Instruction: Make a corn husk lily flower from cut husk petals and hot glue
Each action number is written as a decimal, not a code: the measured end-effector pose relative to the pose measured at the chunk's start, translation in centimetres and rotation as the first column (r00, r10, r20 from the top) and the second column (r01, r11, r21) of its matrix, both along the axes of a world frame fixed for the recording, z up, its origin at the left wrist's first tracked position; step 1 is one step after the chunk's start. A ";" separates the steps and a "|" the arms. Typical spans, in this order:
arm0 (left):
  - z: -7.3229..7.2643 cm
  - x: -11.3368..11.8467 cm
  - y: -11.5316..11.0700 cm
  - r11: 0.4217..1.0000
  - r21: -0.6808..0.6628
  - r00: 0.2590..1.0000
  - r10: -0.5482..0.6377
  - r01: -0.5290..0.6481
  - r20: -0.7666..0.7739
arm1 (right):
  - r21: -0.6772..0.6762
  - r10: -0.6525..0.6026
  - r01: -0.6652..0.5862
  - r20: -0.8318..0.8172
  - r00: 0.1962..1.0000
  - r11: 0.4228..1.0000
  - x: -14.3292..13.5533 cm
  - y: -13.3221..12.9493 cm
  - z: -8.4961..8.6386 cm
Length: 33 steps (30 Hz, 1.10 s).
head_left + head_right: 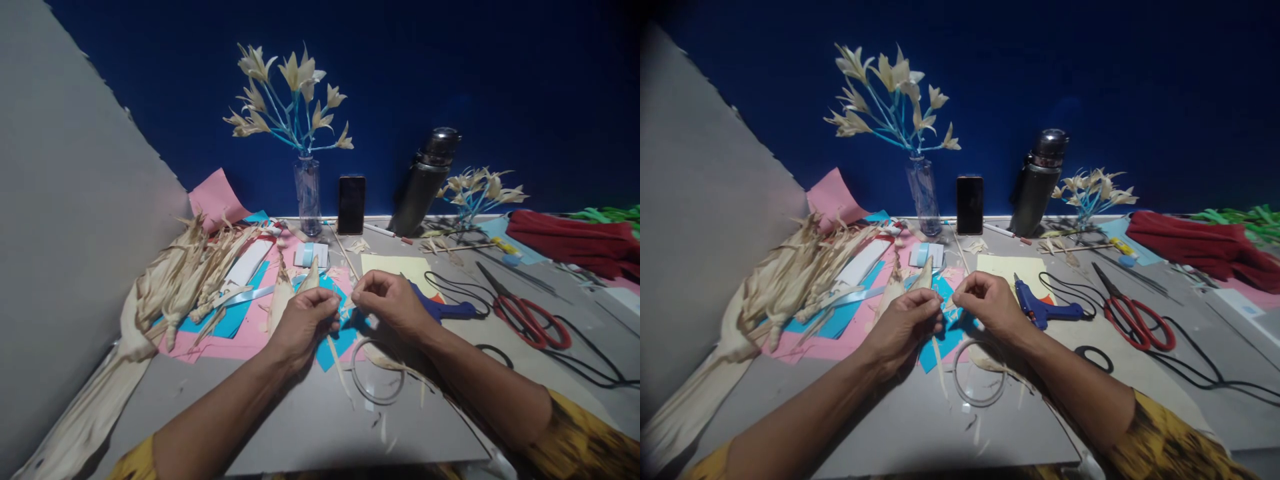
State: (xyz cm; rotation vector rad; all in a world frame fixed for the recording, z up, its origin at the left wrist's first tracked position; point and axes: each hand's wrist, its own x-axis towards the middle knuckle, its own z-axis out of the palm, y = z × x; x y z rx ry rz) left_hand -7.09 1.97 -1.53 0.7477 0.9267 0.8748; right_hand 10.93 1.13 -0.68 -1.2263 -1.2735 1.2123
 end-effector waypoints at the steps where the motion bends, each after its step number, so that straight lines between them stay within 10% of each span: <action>1: 0.1 0.1 0.0 1.000 0.014 1.000 0.011 -0.011 -0.011 | 0.001 0.000 0.000 0.007 1.000 1.000 -0.1 0.0 0.1; 26: -0.2 0.5 -0.1 0.997 0.076 1.000 0.022 -0.022 -0.002 | -0.140 0.117 -0.160 -0.273 0.955 0.977 -1.1 -0.5 -1.2; 33: 0.0 0.8 -0.4 0.998 0.057 0.999 0.039 -0.039 0.012 | -0.174 -0.002 -0.034 -0.199 0.980 0.984 -1.6 -0.6 -1.0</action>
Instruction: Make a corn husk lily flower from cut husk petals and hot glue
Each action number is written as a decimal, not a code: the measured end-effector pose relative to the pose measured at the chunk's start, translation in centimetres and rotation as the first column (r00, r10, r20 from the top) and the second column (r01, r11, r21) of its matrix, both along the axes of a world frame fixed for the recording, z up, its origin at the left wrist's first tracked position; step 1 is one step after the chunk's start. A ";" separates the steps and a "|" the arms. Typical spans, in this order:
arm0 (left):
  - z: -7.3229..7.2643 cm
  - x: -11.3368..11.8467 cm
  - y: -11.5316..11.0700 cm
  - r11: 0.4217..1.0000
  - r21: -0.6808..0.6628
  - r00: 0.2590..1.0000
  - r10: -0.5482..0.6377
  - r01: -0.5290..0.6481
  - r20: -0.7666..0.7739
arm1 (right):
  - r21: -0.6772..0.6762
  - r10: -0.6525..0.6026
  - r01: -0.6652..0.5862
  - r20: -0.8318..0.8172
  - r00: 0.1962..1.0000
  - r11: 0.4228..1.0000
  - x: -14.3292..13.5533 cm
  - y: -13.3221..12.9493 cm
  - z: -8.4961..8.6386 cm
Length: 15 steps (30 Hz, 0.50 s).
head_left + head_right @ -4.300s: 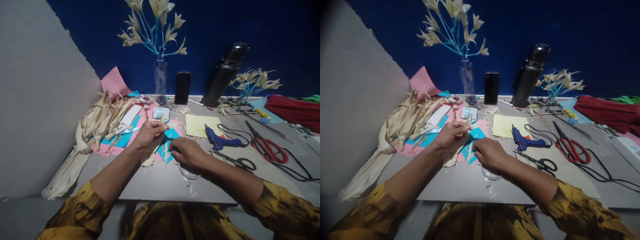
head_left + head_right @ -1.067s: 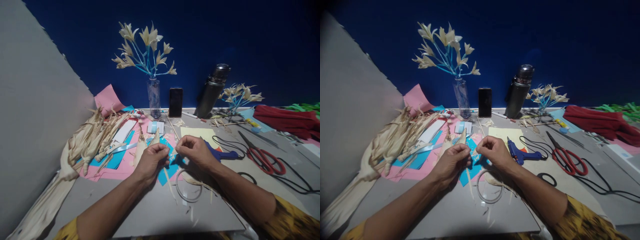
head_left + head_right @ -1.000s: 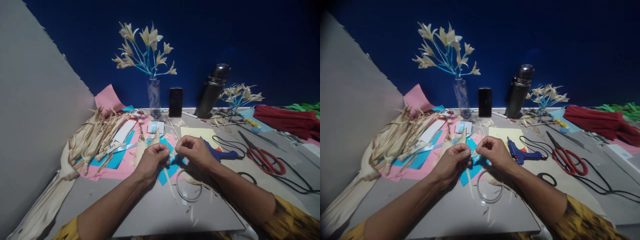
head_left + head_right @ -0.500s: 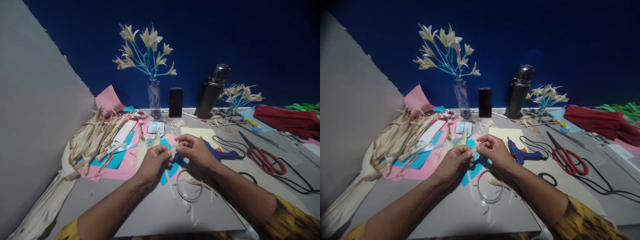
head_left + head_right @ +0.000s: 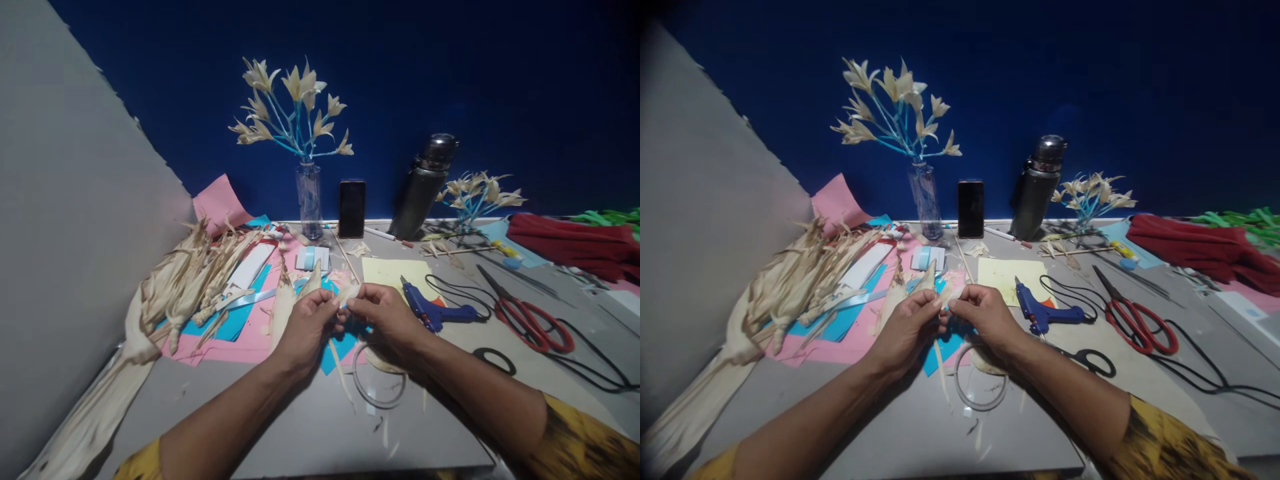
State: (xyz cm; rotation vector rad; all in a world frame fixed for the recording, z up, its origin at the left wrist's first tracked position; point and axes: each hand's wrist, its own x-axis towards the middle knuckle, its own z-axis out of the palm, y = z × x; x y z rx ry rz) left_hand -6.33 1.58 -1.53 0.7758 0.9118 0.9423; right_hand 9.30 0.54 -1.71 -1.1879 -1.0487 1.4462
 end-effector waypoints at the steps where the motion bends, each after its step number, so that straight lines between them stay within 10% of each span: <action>1: 0.0 0.0 0.0 1.000 -0.002 1.000 0.001 -0.001 -0.004 | 0.003 -0.016 0.016 0.009 1.000 1.000 0.0 0.0 0.0; 15: -0.6 0.1 0.0 0.996 -0.087 0.999 0.012 -0.008 0.043 | 0.052 -0.096 0.095 0.012 0.995 0.994 -0.3 -0.2 -0.6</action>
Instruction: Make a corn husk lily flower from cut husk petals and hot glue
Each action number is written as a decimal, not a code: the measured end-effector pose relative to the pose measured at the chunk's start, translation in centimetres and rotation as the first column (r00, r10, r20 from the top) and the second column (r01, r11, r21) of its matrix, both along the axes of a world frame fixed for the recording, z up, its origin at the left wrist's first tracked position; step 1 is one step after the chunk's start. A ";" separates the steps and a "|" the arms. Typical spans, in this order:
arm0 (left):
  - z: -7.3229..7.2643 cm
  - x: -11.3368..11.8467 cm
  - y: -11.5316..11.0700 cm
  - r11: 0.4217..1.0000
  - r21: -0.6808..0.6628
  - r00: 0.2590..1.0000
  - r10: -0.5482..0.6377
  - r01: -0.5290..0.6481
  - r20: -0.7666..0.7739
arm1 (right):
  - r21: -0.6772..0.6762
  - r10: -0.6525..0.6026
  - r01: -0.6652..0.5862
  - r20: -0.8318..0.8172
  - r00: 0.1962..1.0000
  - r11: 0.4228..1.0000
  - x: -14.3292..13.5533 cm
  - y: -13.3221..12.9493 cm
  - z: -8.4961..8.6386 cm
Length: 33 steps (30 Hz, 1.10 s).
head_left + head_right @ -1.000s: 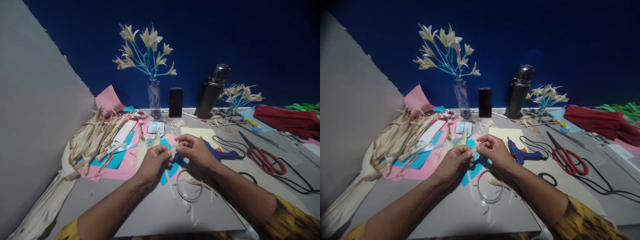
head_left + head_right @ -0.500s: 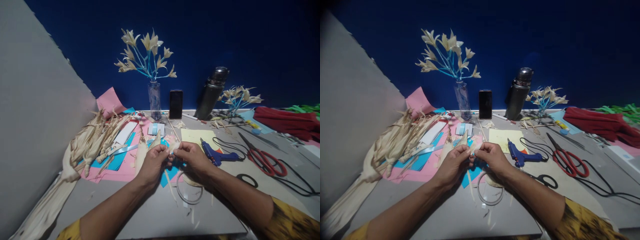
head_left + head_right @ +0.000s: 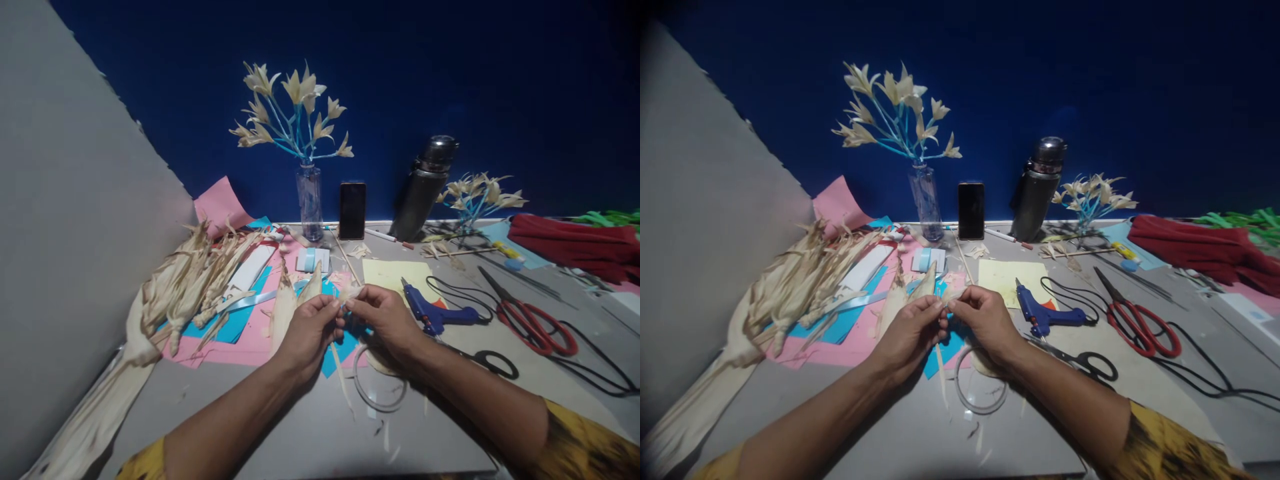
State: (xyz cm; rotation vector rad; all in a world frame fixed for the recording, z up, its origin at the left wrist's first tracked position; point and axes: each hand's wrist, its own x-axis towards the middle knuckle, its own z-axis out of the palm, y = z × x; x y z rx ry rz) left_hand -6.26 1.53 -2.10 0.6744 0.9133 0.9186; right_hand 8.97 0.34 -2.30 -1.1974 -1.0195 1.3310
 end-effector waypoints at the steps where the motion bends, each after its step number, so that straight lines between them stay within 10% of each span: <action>1: 0.0 0.0 0.0 1.000 0.000 1.000 -0.005 0.005 0.010 | 0.000 -0.004 0.004 -0.001 1.000 1.000 0.0 0.0 0.0; 33: 0.1 0.1 -0.4 0.971 0.234 0.970 0.003 0.055 -0.241 | -0.027 0.087 -0.084 0.114 0.990 0.996 1.0 0.4 1.0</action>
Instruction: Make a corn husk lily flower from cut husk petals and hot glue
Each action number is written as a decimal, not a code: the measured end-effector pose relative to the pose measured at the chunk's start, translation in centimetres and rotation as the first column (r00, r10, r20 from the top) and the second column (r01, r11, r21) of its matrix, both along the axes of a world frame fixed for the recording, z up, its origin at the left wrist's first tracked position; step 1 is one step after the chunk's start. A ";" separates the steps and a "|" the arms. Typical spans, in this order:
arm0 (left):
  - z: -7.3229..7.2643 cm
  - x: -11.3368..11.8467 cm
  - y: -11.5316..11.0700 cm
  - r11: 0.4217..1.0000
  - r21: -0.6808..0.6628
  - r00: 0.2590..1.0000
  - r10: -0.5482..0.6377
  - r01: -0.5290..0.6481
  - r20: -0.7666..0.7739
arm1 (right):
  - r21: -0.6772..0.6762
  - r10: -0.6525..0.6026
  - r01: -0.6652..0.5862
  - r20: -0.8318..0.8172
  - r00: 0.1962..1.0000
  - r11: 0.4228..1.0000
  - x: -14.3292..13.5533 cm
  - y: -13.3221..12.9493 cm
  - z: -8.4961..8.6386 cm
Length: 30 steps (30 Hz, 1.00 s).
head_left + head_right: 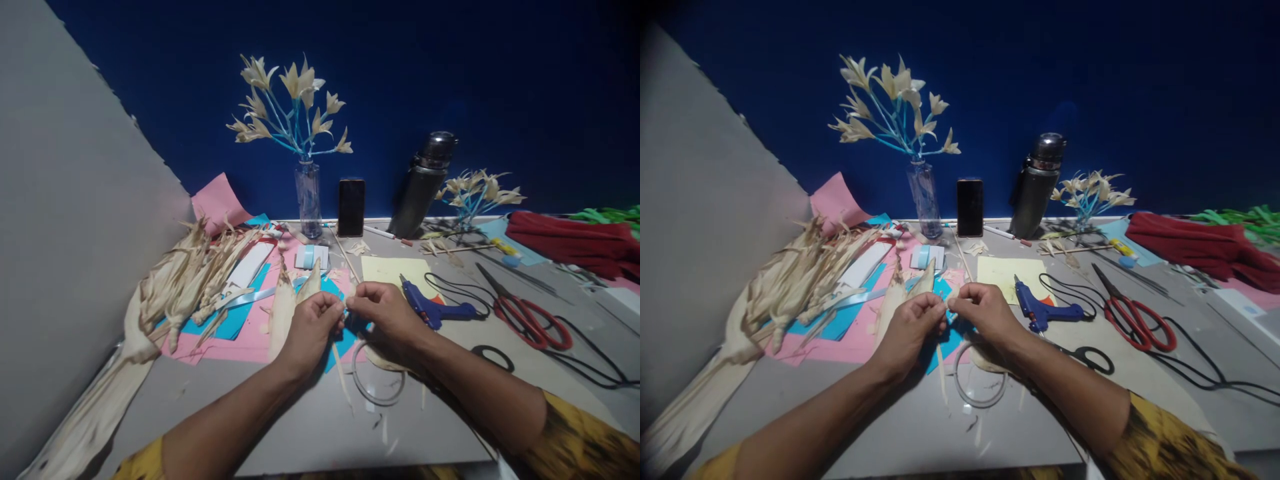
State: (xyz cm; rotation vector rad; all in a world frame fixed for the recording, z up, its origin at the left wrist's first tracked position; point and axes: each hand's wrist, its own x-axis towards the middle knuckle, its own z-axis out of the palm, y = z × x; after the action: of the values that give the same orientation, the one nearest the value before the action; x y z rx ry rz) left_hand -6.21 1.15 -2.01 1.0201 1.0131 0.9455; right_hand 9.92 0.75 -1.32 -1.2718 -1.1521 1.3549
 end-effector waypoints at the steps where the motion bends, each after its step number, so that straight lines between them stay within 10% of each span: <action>1: 0.0 0.0 0.1 1.000 -0.007 1.000 0.002 -0.002 0.013 | -0.004 -0.009 0.009 0.009 1.000 1.000 0.0 0.0 0.1; 10: 0.2 -0.5 0.5 0.976 -0.199 0.949 -0.021 0.087 0.316 | -0.010 -0.017 0.016 -0.078 0.997 1.000 0.5 0.3 -0.3; 20: 1.0 -0.6 0.0 0.996 -0.037 0.997 -0.077 0.076 -0.026 | -0.025 0.014 -0.015 -0.073 0.997 1.000 0.2 -0.3 -0.1; 30: 0.2 -0.6 0.8 0.987 -0.158 0.992 0.006 0.015 0.129 | -0.023 0.112 -0.121 -0.254 0.961 0.992 0.9 0.2 -1.2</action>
State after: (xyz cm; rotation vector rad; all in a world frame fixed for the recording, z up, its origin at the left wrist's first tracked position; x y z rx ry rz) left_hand -6.83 1.91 -1.79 0.8184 0.9615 0.9000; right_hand 10.79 0.91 -2.52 -1.0353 -1.0400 1.5828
